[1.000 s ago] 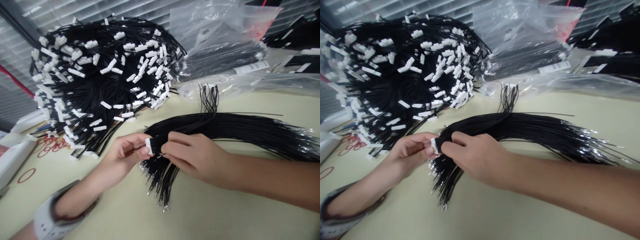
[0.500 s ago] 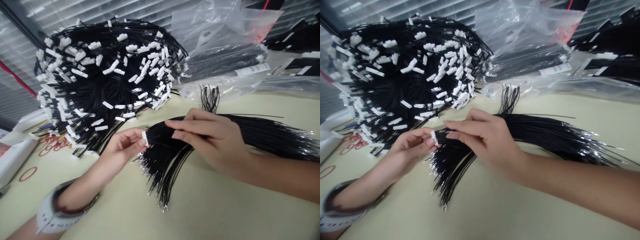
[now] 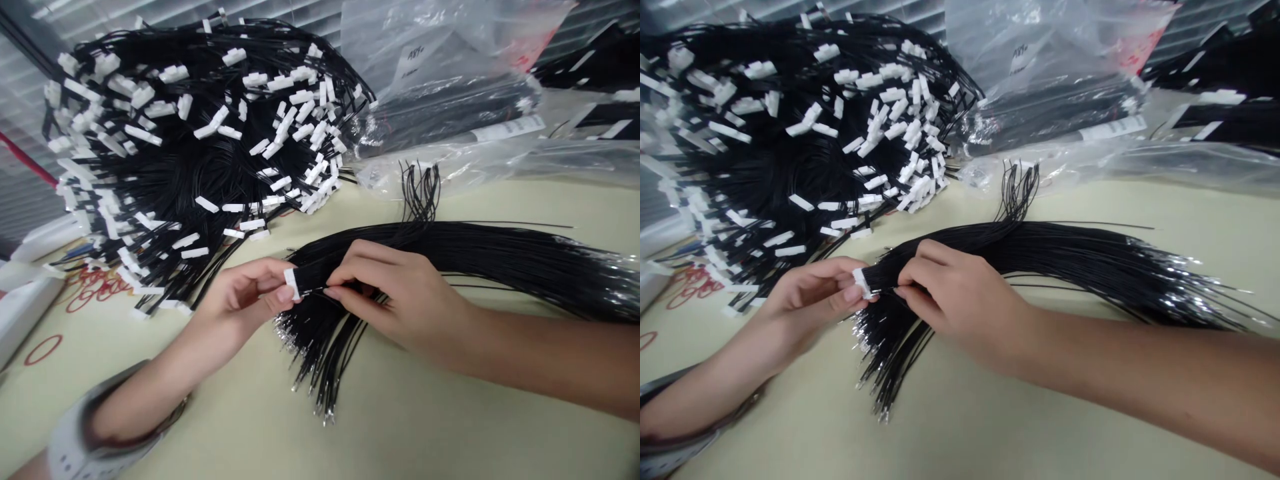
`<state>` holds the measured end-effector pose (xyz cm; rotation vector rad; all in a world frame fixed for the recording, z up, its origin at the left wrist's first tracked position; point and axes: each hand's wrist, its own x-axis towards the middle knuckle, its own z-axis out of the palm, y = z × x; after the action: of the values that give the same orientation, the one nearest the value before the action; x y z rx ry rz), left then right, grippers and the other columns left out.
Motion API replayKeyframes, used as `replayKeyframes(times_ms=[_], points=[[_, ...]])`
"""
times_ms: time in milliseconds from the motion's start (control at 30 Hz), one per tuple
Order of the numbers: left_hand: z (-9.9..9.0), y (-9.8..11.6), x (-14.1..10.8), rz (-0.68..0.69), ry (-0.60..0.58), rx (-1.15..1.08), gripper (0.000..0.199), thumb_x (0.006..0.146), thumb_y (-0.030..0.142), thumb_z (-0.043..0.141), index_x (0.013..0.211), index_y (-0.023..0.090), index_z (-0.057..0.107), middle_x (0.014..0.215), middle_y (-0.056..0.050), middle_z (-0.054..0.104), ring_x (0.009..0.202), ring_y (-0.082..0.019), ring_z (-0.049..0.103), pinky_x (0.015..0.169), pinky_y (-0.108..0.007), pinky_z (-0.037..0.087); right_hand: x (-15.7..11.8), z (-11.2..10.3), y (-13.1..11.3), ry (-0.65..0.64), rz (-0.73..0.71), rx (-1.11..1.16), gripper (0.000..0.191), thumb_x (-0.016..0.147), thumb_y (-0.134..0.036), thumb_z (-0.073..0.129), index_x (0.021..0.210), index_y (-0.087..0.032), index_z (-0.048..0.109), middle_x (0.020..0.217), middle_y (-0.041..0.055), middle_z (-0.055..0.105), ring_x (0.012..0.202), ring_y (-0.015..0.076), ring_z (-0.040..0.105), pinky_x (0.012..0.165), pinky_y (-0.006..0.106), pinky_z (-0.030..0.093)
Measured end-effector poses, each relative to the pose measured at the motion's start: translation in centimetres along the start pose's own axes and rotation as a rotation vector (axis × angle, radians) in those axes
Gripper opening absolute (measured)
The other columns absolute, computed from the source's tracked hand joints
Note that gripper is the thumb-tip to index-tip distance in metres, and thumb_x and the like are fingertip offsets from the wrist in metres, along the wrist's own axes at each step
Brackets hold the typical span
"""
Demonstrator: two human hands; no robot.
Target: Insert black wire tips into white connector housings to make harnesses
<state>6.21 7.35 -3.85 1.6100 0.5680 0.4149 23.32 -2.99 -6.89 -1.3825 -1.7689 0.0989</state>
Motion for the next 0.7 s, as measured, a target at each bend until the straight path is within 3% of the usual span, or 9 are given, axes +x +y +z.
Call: replayKeyframes(times_ms=[500,700], points=[[-0.24,-0.25,-0.19,0.006,-0.045,0.053,0.016,0.08,0.016,0.059,0.093,0.024,0.064,0.069,0.004,0.059,0.065,-0.005,0.053,0.061,-0.01,0.041,0.02,0.09,0.15,-0.001,-0.048,-0.043,0.012,0.079,-0.016,0.05,0.078,-0.012,0.061,0.073,0.0002,0.05,0.06,0.0056,0.043,0.053,0.019,0.034],[-0.13,0.02,-0.35,0.009,-0.04,0.094,0.012,0.079,0.015,0.059,0.09,0.019,0.063,0.069,0.002,0.059,0.064,-0.007,0.052,0.058,-0.014,0.041,-0.03,-0.05,0.22,-0.019,-0.083,-0.027,0.013,0.079,-0.016,0.049,0.077,-0.012,0.062,0.074,0.0011,0.051,0.061,0.0063,0.045,0.053,0.019,0.035]])
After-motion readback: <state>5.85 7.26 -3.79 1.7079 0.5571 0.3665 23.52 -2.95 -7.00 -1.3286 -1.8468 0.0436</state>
